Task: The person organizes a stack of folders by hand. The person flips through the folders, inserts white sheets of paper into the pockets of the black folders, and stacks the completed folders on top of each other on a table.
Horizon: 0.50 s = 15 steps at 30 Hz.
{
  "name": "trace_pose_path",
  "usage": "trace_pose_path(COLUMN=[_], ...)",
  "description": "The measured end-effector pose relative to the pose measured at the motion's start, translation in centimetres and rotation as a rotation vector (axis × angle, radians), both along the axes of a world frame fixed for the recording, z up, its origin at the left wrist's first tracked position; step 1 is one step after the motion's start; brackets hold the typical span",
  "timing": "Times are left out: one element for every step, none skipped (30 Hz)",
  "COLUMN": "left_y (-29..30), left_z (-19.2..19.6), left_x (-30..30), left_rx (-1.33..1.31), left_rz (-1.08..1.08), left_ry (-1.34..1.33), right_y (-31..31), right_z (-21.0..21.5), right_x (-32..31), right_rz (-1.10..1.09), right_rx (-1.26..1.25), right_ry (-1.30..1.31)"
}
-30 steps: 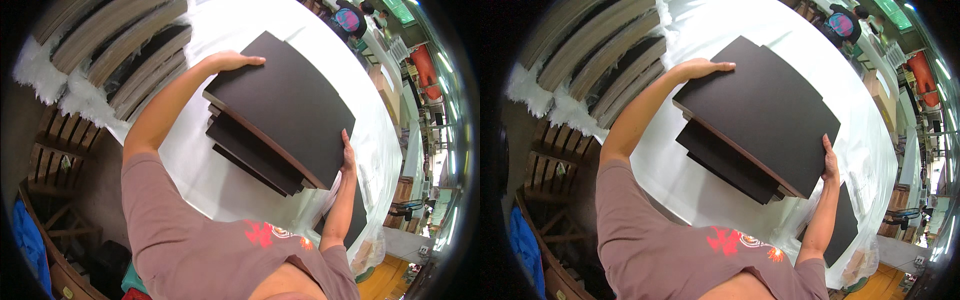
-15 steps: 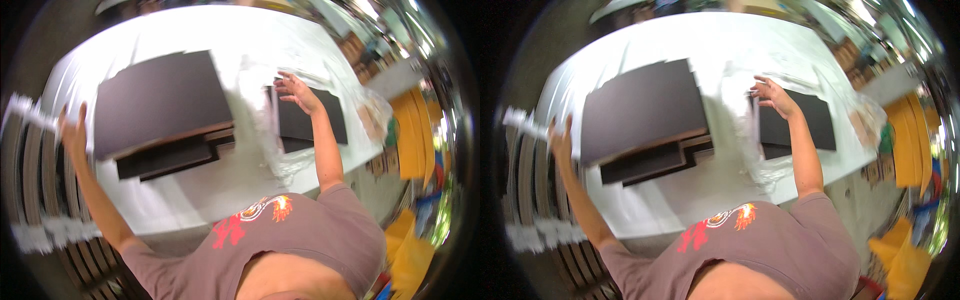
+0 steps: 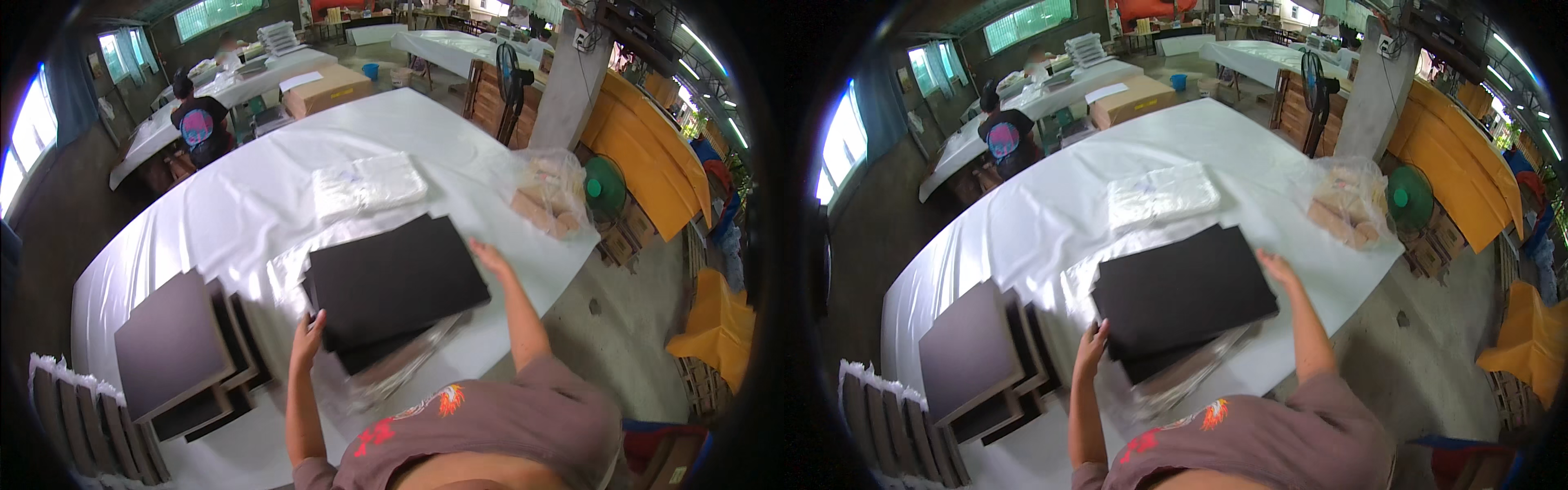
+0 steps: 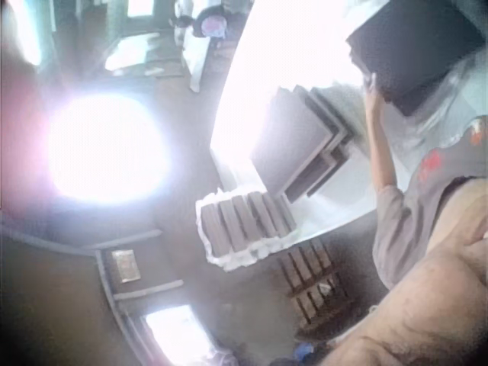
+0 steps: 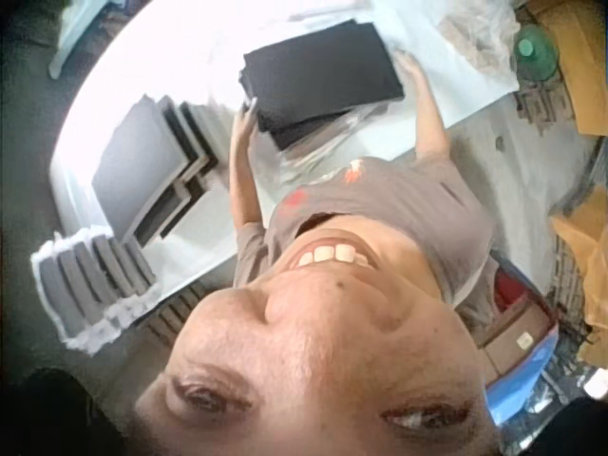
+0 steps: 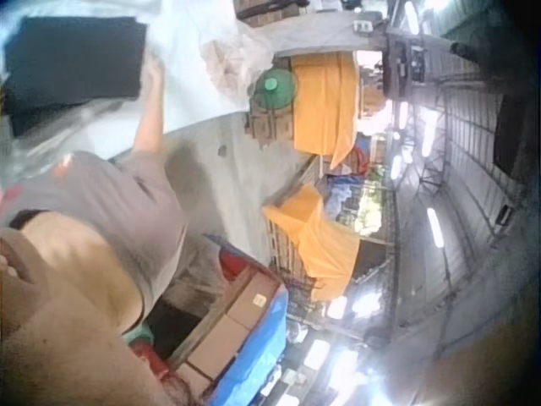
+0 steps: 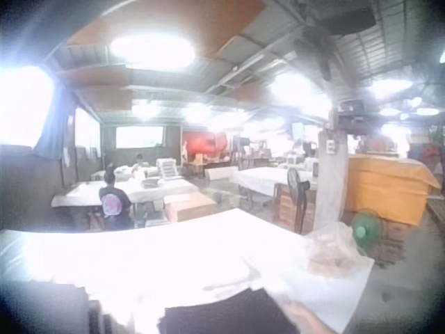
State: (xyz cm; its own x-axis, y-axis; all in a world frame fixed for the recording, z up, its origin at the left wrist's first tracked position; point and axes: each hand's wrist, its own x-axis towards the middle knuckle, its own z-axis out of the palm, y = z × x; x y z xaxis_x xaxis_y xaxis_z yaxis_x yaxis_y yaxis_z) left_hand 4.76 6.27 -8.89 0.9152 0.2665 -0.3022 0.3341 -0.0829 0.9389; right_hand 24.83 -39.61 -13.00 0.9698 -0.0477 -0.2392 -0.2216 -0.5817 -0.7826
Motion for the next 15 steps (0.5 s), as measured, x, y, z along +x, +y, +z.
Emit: trace_pose_path(left_y=[0.3,1.7,0.4,0.5,2.1,2.9,0.1,0.6,1.5,2.0,1.3,0.8,0.5,0.3,0.2], left_z=[-0.3,-2.4,-2.1,-1.4,-2.3,-2.4,1.0,0.5,-0.6,-1.3,-0.8,-0.2,0.1,0.4,0.8], left_x=[0.3,-0.1,0.9,1.3,0.9,0.8,2.1,2.1,1.7,1.6,2.5,3.3,3.7,4.1,4.3], left_rx=[-0.043,-0.067,-0.084,-0.109,-0.102,-0.214,-0.28,-0.194,-0.107,-0.046,-0.035,-0.024,0.005,0.033,0.062], left_rz=[0.025,0.106,0.113,0.131,0.196,0.209,0.195,0.205,0.212,0.242,0.26,0.279,0.278,0.276,0.275], left_ry=[0.007,0.001,-0.001,0.131,0.197,0.292,0.294,0.312,0.307,0.321,0.36,0.399,0.406,0.412,0.418], right_y=[2.4,6.0,5.2,5.3,7.0,7.6,6.4,7.0,8.0,8.2,7.5,7.1,7.1,7.3,7.6], right_z=[0.7,2.9,3.0,2.6,2.8,2.7,1.4,0.8,2.8,5.3,4.8,4.1,3.7,3.3,3.1], right_x=[0.6,0.2,0.5,1.0,1.2,1.2,1.7,2.5,2.1,1.5,1.8,1.9,1.8,1.7,1.4], right_rz=[0.105,0.221,0.266,0.33,0.273,0.198,0.161,0.169,0.206,0.232,0.199,0.166,0.135,0.127,0.119], right_rx=[0.101,0.195,0.276,0.366,0.38,0.382,0.366,0.362,0.464,0.56,0.588,0.617,0.649,0.696,0.742], right_ry=[0.09,0.182,0.238,0.299,0.277,0.252,0.262,0.266,0.292,0.312,0.337,0.362,0.395,0.383,0.371])
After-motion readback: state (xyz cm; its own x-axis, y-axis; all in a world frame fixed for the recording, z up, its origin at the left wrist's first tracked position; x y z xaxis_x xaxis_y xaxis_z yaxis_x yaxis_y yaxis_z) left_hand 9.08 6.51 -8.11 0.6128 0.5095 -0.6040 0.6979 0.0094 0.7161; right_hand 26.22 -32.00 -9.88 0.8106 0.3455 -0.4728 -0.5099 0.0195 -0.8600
